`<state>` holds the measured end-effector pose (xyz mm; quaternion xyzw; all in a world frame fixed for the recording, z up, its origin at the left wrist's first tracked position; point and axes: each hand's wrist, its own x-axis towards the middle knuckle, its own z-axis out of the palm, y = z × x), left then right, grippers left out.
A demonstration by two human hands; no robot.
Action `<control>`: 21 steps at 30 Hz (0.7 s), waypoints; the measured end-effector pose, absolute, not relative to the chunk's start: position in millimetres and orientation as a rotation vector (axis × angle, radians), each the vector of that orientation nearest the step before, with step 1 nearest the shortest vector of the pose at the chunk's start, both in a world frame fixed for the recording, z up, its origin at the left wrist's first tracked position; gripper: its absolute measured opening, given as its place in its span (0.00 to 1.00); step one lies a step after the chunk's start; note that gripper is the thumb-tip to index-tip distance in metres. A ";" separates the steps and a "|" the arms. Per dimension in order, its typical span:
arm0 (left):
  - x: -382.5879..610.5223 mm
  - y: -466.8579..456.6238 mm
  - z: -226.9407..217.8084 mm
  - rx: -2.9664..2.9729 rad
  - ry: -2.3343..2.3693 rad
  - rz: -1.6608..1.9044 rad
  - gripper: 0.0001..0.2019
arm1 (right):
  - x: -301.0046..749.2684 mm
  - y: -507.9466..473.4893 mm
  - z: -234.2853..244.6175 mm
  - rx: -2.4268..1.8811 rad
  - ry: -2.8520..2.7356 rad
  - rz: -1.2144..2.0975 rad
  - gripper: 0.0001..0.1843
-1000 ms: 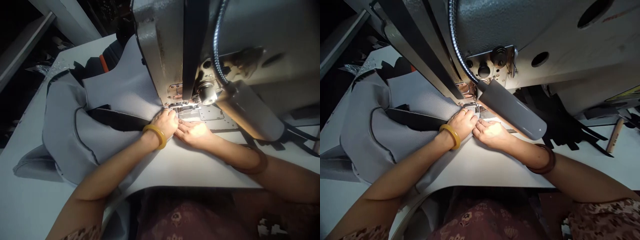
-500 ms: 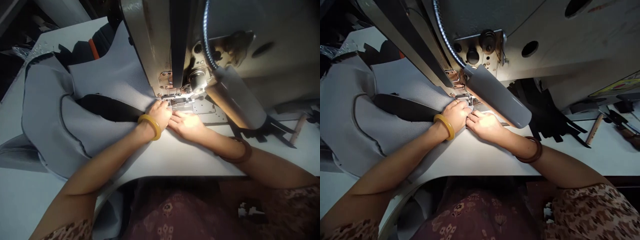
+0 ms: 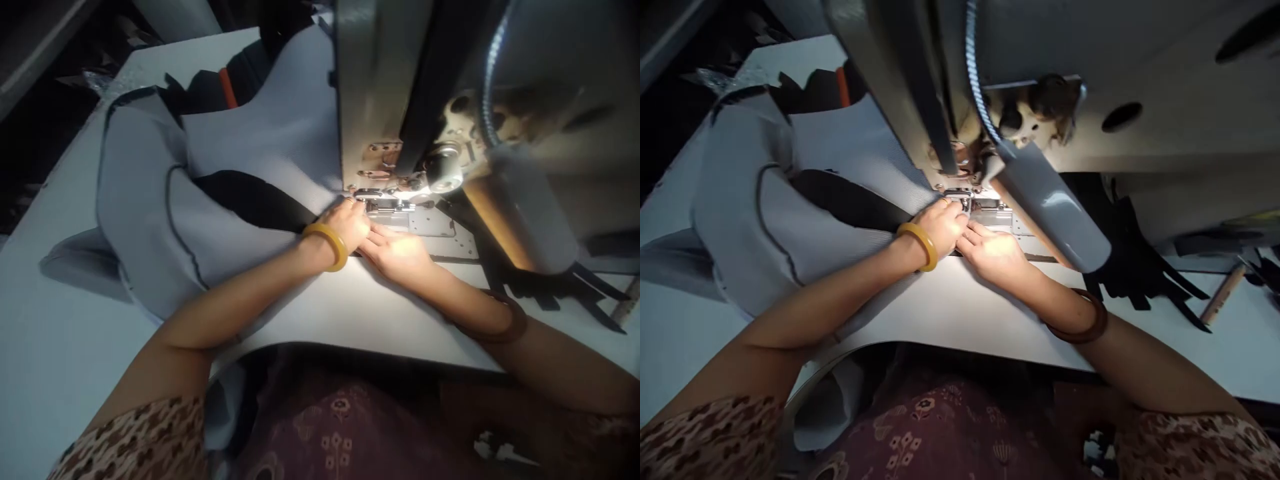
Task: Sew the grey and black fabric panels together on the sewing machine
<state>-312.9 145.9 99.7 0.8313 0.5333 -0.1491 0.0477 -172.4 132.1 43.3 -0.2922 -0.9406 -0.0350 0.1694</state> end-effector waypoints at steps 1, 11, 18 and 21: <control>-310.6 142.5 102.1 2.547 1.618 -0.438 0.18 | -170.8 132.7 42.4 -0.821 -2.672 -0.092 0.14; -418.7 78.8 142.1 2.787 1.357 -0.460 0.17 | -160.5 149.5 35.4 -0.784 -2.634 -0.094 0.17; -543.8 139.2 163.3 2.505 1.761 -0.436 0.32 | -172.5 105.5 51.6 -1.044 -2.501 -0.053 0.29; -558.3 162.4 169.5 2.540 1.742 -0.430 0.40 | -185.3 52.0 61.1 -1.067 -2.485 0.055 0.28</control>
